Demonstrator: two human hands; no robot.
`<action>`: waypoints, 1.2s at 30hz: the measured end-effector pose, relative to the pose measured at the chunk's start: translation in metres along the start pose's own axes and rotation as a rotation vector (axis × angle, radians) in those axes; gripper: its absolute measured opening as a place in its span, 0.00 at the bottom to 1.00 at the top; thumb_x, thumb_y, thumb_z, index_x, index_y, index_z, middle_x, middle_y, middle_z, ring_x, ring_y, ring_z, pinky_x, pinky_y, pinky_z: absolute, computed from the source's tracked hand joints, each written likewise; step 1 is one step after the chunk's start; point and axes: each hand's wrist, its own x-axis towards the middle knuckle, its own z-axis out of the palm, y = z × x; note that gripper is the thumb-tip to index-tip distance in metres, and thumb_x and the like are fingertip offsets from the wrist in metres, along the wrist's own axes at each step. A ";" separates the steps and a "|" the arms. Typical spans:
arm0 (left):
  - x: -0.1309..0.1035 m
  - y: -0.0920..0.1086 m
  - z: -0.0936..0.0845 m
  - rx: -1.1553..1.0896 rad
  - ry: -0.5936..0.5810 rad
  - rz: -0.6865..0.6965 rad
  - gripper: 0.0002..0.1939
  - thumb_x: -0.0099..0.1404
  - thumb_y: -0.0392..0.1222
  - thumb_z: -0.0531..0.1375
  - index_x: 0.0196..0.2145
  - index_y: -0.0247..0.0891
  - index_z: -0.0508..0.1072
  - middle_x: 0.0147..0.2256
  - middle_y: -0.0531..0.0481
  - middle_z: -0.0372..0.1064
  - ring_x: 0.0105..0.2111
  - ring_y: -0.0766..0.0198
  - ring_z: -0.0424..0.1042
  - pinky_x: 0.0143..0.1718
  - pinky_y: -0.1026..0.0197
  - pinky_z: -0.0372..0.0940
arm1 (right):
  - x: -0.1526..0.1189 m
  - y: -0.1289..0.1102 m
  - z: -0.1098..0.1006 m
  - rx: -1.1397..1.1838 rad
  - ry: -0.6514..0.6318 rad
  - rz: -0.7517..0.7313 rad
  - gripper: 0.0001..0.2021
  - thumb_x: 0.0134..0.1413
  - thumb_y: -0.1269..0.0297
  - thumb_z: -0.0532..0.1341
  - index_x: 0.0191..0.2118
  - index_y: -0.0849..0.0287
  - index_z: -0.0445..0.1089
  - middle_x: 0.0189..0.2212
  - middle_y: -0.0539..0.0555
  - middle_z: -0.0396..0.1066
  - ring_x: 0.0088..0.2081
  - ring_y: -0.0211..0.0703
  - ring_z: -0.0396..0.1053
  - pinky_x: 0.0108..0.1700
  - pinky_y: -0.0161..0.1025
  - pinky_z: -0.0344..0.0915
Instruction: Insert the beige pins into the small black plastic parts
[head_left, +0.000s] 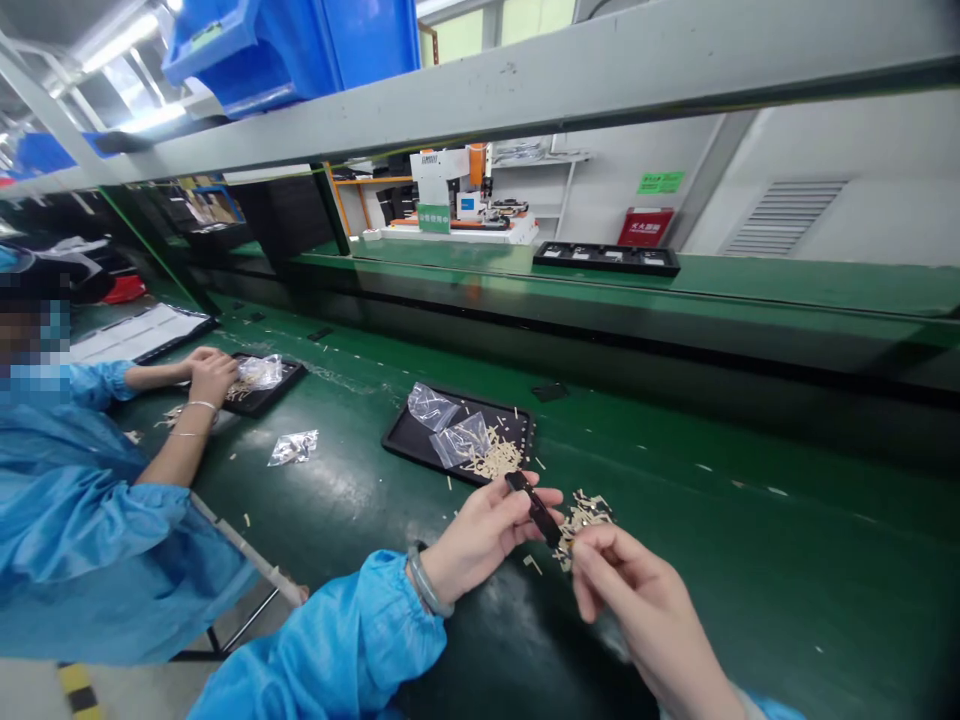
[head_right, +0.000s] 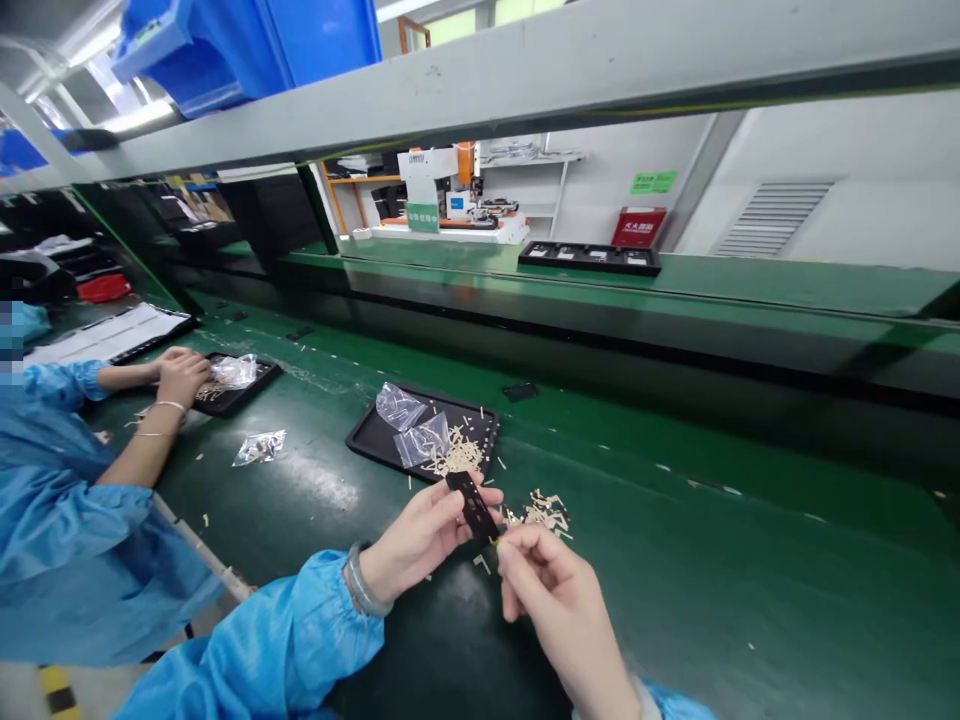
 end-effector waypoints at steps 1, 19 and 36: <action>0.000 0.001 -0.002 0.005 -0.014 -0.013 0.17 0.58 0.40 0.62 0.45 0.34 0.69 0.43 0.40 0.71 0.40 0.59 0.72 0.44 0.58 0.62 | 0.000 0.002 0.000 -0.065 0.023 -0.015 0.12 0.51 0.55 0.61 0.27 0.58 0.66 0.15 0.44 0.60 0.17 0.30 0.56 0.22 0.30 0.54; -0.004 0.002 -0.002 -0.046 -0.031 -0.003 0.17 0.57 0.35 0.63 0.45 0.34 0.71 0.42 0.42 0.72 0.39 0.61 0.72 0.44 0.59 0.63 | 0.001 0.009 0.010 -0.229 0.004 -0.034 0.15 0.52 0.52 0.58 0.25 0.58 0.65 0.14 0.43 0.51 0.18 0.32 0.47 0.20 0.31 0.47; -0.007 0.002 0.001 0.002 -0.006 0.021 0.19 0.54 0.36 0.65 0.45 0.35 0.71 0.42 0.42 0.71 0.39 0.61 0.71 0.43 0.60 0.62 | -0.001 0.010 0.010 -0.367 0.072 -0.147 0.12 0.53 0.57 0.56 0.24 0.57 0.62 0.15 0.43 0.53 0.18 0.33 0.49 0.19 0.31 0.50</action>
